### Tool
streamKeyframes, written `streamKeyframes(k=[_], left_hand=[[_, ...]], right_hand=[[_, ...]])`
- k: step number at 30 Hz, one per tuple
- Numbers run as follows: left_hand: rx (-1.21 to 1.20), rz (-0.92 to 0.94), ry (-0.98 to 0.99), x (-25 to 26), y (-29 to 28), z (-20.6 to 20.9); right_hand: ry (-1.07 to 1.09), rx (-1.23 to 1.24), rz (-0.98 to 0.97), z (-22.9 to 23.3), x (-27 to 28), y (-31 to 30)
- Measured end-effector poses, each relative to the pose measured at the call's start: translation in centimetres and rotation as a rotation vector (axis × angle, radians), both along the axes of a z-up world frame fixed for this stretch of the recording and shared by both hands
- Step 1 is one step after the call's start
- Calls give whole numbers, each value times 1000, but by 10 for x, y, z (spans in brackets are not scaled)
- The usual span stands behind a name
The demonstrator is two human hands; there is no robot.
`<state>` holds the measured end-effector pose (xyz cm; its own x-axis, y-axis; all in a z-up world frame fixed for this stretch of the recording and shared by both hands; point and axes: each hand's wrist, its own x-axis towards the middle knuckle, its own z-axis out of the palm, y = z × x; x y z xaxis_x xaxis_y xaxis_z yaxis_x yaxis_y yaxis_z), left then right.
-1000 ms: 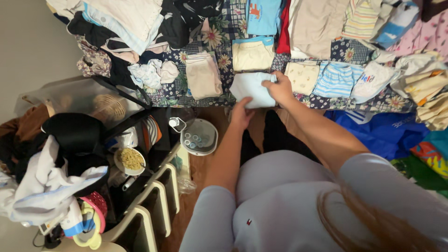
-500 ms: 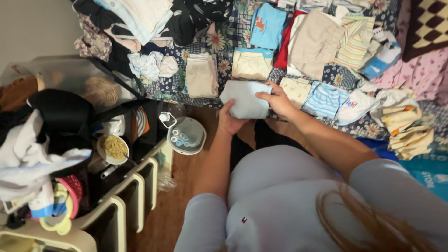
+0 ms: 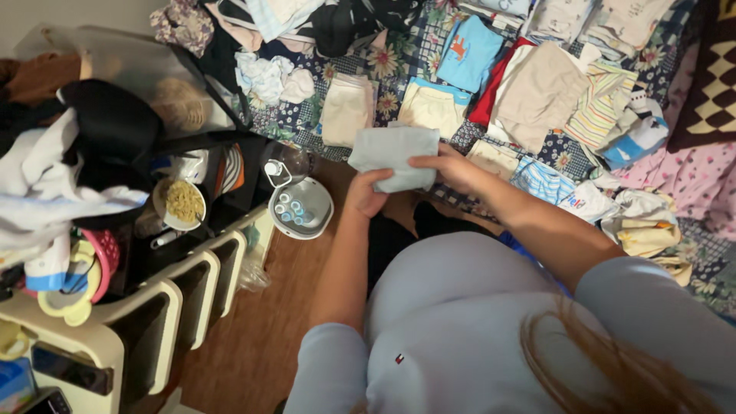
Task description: The person folds various items of baby clothing by hand on a bed and organizes them into stacks.
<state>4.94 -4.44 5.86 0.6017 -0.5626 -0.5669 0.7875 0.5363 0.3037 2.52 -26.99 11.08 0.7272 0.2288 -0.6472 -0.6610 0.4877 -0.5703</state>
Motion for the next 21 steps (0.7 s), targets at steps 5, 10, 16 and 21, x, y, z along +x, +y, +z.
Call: streamKeyframes(k=[5,10,16,21], left_hand=[[-17,56,36,14,15,15],[189,27,-4,19,24,28],[210,64,150,7,47,-33],[166,153,250,13,75,-65]], right_hand=[[-121,-247,31,-16,11,8],[-237,-247,29,-22,13,18],[-192,-161,110,-43,16,41],[-248,-135,134,-59,53,62]])
